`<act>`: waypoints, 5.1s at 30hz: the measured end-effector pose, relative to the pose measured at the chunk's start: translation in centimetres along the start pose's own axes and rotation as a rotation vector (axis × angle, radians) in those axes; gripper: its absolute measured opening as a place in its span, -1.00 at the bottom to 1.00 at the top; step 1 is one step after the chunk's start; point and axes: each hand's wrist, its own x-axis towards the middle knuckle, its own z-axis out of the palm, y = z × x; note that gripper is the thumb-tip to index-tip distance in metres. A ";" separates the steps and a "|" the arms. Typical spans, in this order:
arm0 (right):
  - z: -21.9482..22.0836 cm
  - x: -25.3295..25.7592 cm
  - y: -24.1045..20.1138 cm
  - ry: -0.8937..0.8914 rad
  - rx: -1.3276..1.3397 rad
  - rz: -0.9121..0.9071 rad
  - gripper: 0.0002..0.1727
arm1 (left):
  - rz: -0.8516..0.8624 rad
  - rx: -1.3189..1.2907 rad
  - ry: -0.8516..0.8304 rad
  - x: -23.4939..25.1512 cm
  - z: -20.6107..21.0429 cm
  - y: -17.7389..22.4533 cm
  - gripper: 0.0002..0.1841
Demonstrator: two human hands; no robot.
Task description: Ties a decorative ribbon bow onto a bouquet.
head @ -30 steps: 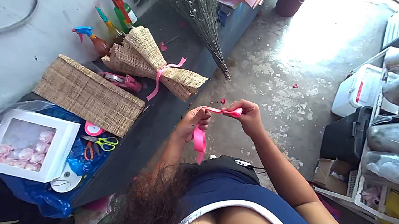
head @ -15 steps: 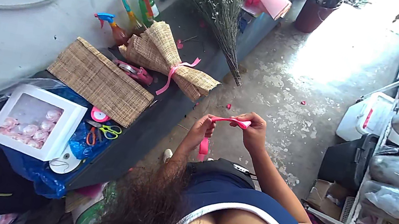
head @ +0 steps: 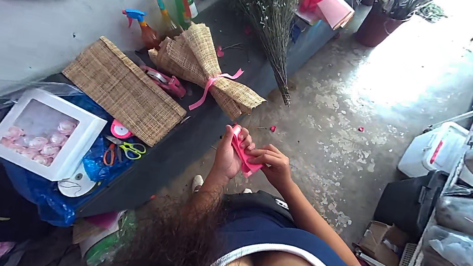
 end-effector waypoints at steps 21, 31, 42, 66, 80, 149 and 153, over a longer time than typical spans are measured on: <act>8.0 8.3 -1.2 -0.515 -0.007 0.141 -0.91 | -0.312 0.634 -0.234 -3.8 -10.2 7.2 -0.80; 26.5 12.5 3.9 -0.837 0.235 0.803 -0.81 | -0.070 1.276 0.373 -8.7 -23.5 12.3 -0.59; 53.2 11.5 14.2 -1.220 -0.488 0.996 -0.41 | 0.071 0.495 0.798 -13.9 -32.9 23.3 -0.79; 42.8 14.1 4.7 -0.713 0.162 1.067 -0.35 | 0.013 0.381 0.549 -5.0 -37.7 28.0 -0.77; 42.3 14.8 4.9 -0.824 0.188 1.080 -0.25 | -0.015 0.378 0.598 -4.3 -37.2 27.3 -0.80; 39.2 14.0 3.5 -0.702 -0.127 0.835 -0.57 | 0.202 0.555 0.569 -5.3 -34.6 29.1 -0.89; 39.2 14.7 3.6 -0.818 0.009 0.954 -0.47 | 0.198 0.578 0.585 -5.4 -34.8 29.2 -0.88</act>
